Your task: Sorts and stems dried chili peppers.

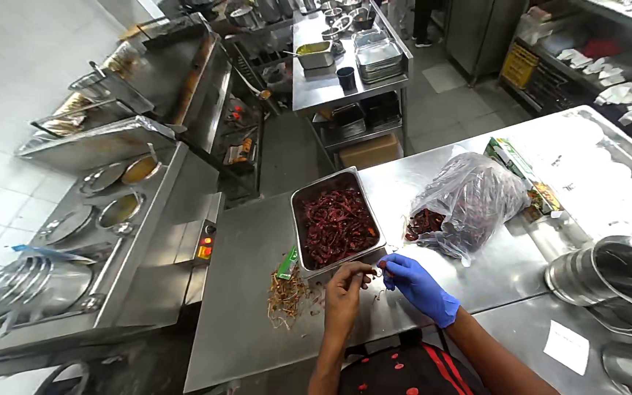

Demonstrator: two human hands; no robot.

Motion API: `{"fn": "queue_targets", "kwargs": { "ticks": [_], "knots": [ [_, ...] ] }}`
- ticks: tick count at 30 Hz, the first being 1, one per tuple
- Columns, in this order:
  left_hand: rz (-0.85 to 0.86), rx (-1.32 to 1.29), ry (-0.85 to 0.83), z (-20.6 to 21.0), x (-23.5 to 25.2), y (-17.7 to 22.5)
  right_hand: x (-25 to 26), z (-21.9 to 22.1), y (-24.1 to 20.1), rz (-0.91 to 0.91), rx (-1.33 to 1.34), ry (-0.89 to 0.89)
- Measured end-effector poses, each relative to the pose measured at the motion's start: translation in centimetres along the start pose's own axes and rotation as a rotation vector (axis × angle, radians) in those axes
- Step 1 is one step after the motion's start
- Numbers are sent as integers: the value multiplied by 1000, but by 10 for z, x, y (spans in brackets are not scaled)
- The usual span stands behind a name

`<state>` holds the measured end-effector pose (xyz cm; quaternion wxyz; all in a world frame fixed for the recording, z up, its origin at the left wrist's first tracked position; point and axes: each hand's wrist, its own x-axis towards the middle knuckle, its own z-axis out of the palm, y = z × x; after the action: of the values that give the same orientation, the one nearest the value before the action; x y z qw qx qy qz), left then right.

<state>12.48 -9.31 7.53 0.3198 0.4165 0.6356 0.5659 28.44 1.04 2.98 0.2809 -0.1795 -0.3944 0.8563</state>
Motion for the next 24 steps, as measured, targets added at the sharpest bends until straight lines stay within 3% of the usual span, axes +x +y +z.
{"fn": "queue_targets", "kwargs": {
  "ticks": [10,14,18,20,24],
  "knots": [
    [314,199,16,-11,-6,-5,7,30,9,22,-84,35],
    [336,381,-58,-39,4,-6,11,49,3,-87,-467,184],
    [418,491,-164,-64,14,-15,22,57,10,-236,-1015,141],
    [376,406,-183,-73,19,-15,27,65,20,-271,-970,133],
    [-12,-2,-248,-97,26,13,41,89,35,-328,-655,232]
  ]
}}
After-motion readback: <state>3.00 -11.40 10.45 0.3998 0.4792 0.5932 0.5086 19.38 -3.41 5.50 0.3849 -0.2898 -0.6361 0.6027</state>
